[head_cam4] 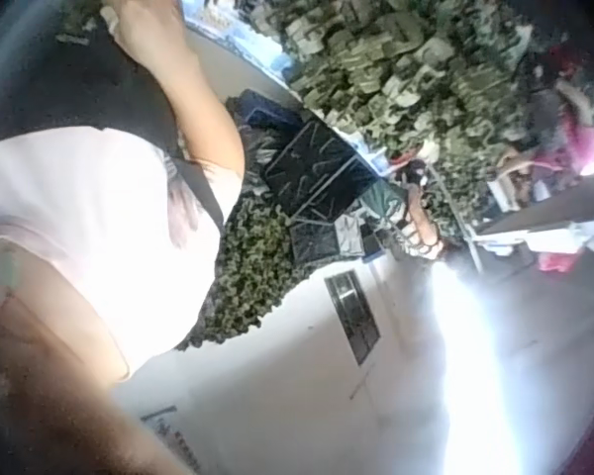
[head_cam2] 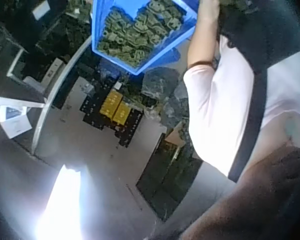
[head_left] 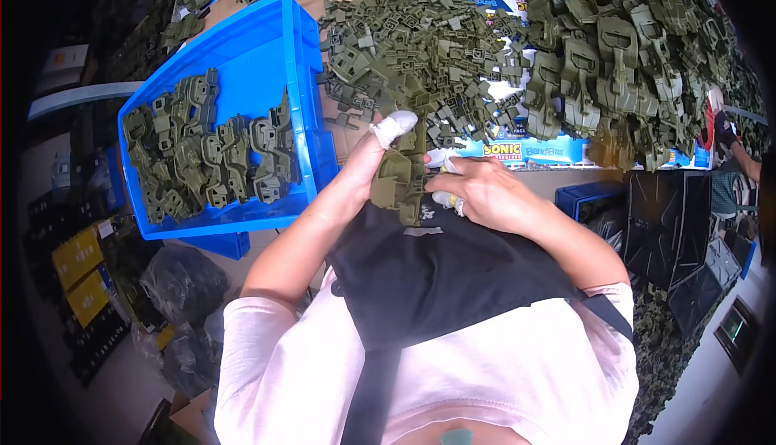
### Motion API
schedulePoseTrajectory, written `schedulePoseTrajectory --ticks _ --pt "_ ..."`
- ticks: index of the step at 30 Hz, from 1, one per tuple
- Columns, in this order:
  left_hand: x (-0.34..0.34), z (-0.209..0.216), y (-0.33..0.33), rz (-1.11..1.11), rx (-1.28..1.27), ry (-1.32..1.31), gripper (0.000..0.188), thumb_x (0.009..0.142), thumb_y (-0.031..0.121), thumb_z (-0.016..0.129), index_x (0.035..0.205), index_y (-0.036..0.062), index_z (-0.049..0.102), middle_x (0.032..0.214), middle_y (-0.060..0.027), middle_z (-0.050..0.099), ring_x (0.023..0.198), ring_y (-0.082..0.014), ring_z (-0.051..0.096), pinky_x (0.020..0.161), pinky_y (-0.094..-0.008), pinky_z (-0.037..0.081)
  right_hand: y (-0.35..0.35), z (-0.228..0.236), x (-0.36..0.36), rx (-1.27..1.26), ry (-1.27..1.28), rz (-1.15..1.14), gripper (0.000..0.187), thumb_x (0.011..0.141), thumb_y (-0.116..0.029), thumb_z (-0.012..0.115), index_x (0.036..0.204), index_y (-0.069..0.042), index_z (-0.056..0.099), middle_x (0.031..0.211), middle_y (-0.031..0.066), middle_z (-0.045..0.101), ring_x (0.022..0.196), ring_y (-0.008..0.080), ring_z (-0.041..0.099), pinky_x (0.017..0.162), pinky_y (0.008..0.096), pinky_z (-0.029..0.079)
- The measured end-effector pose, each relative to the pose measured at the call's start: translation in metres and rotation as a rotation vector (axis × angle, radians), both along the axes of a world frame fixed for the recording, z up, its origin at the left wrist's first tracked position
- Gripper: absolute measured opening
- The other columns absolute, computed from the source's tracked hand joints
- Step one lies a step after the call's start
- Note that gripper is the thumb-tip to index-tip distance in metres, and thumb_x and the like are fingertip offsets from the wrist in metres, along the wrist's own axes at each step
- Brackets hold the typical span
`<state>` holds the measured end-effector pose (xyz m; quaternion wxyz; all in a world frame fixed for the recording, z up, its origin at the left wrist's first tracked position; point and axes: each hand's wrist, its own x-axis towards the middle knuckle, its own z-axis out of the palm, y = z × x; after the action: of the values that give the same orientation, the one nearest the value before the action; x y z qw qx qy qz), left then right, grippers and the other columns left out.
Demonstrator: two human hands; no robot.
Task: The person repeatedly picks up green fabric pouches and small plastic clips from a table, attaches the clips to the pouches, and places the assembled items into a blue bin. The process is continuous and repetitive throughout the clip.
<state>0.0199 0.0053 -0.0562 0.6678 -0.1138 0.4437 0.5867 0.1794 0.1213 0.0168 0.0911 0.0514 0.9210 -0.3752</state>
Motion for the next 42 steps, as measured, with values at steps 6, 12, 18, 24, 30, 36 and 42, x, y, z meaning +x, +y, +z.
schedulePoseTrajectory --ticks 6,12,18,24,30,36,42 --pt "0.006 0.007 0.003 0.000 0.015 0.008 0.029 0.081 0.030 0.063 0.099 0.0093 0.055 0.078 -0.0057 0.060 0.062 -0.0174 0.062 0.053 -0.0308 0.054 -0.002 -0.001 -0.003 0.015 0.022 0.025 0.047 0.059 0.009 0.051 0.101 -0.010 0.063 0.079 0.0133 0.057 0.076 0.0317 0.060 0.066 0.0415 0.049" --pt "0.011 0.003 0.005 -0.015 0.041 0.052 0.026 0.081 0.031 0.063 0.096 0.0096 0.057 0.076 -0.0053 0.060 0.061 -0.0166 0.062 0.051 -0.0285 0.052 -0.005 -0.006 -0.005 -0.033 -0.030 0.075 0.048 0.058 0.011 0.050 0.101 -0.009 0.062 0.084 0.0152 0.059 0.077 0.0328 0.060 0.068 0.0413 0.049" --pt "0.020 0.014 -0.005 -0.020 -0.078 0.081 0.031 0.082 0.032 0.062 0.099 0.0076 0.058 0.080 -0.0062 0.062 0.065 -0.0162 0.062 0.055 -0.0284 0.052 -0.008 -0.034 0.002 -0.140 0.110 0.125 0.031 0.066 0.002 0.053 0.095 -0.005 0.058 0.081 0.0153 0.057 0.078 0.0333 0.060 0.067 0.0434 0.048" --pt "0.014 0.005 -0.003 -0.041 -0.037 0.025 0.042 0.083 0.038 0.059 0.110 0.0055 0.055 0.096 -0.0076 0.062 0.080 -0.0191 0.063 0.070 -0.0310 0.053 -0.013 -0.042 0.003 -0.183 0.023 0.040 0.032 0.067 0.002 0.052 0.097 -0.007 0.059 0.089 0.0164 0.060 0.082 0.0338 0.060 0.073 0.0429 0.048" --pt "-0.018 -0.003 0.001 0.130 0.062 0.231 0.055 0.076 0.051 0.062 0.101 0.0026 0.057 0.082 -0.0107 0.063 0.071 -0.0226 0.063 0.070 -0.0358 0.052 0.080 -0.113 0.033 0.754 0.034 -0.431 0.019 0.075 -0.011 0.055 0.092 -0.008 0.063 0.086 0.0087 0.059 0.085 0.0260 0.056 0.076 0.0388 0.044" --pt "-0.035 -0.018 -0.016 0.194 0.064 0.120 0.060 0.082 0.047 0.055 0.120 0.0000 0.049 0.113 -0.0141 0.058 0.096 -0.0262 0.057 0.088 -0.0406 0.044 0.127 -0.200 0.034 1.056 -0.087 -0.201 0.009 0.065 -0.020 0.056 0.070 -0.016 0.062 0.068 0.0008 0.060 0.083 0.0177 0.056 0.078 0.0368 0.039" --pt "-0.023 -0.026 0.005 0.181 0.241 0.164 0.051 0.085 0.044 0.053 0.109 -0.0010 0.054 0.096 -0.0125 0.061 0.076 -0.0237 0.059 0.071 -0.0353 0.050 0.157 -0.201 0.054 0.674 0.057 -0.283 0.012 0.077 -0.022 0.051 0.082 -0.012 0.055 0.081 0.0084 0.056 0.089 0.0258 0.056 0.078 0.0419 0.041"
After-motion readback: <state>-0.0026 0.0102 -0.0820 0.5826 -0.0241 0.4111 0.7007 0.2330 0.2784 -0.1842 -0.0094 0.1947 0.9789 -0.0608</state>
